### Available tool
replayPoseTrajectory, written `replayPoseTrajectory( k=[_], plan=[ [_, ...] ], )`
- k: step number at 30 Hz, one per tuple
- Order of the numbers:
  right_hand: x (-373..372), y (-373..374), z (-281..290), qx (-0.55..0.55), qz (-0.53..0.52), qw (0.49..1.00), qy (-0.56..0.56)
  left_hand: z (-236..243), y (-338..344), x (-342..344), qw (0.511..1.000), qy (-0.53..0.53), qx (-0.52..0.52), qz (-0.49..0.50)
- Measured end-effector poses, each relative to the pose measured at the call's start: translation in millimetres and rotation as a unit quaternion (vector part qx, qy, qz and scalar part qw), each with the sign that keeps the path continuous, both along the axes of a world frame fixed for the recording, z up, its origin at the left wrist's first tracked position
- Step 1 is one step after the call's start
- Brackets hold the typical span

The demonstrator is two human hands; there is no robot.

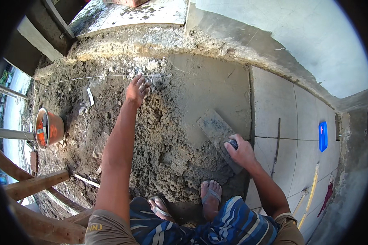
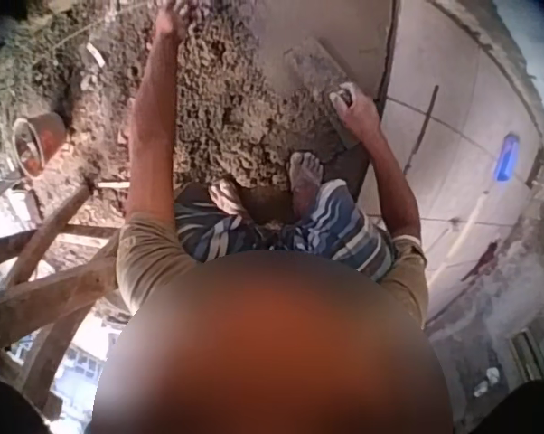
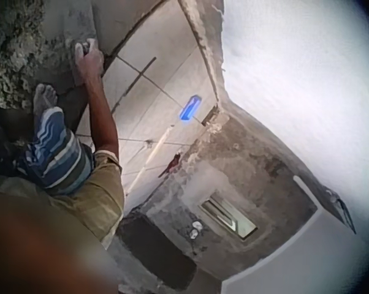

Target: The person is leveling wet cement and laying a floor tile.

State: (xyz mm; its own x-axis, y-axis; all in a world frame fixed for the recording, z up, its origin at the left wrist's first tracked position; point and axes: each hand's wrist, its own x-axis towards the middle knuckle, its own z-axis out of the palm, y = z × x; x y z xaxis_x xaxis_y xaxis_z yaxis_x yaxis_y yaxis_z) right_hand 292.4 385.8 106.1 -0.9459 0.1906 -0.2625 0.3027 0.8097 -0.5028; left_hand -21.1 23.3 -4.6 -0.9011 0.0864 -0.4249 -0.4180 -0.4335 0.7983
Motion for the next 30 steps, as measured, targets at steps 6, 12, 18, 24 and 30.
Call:
replayPoseTrajectory(
  k=[6,12,18,24,30],
  plan=[
    [-66.7,3.9,-16.6,-0.020,0.059,0.998,0.018,21.1,9.6,-16.0,0.994,0.042,0.100,0.033],
    [-202.6,1.7,-26.9,-0.008,0.128,0.990,0.050,52.7,19.2,-12.5,0.993,0.056,0.094,0.041],
    [-312.1,-2.7,-29.3,0.082,0.177,0.980,0.044,57.8,21.3,-9.8,0.991,0.046,0.120,0.038],
    [-353.1,1.2,-45.8,0.048,0.180,0.982,0.036,43.8,34.1,-12.7,0.993,0.048,0.103,0.024],
    [-338.4,-9.6,-41.5,-0.006,0.211,0.976,-0.054,23.7,37.8,-6.2,0.991,-0.030,0.129,0.032]
  ],
)
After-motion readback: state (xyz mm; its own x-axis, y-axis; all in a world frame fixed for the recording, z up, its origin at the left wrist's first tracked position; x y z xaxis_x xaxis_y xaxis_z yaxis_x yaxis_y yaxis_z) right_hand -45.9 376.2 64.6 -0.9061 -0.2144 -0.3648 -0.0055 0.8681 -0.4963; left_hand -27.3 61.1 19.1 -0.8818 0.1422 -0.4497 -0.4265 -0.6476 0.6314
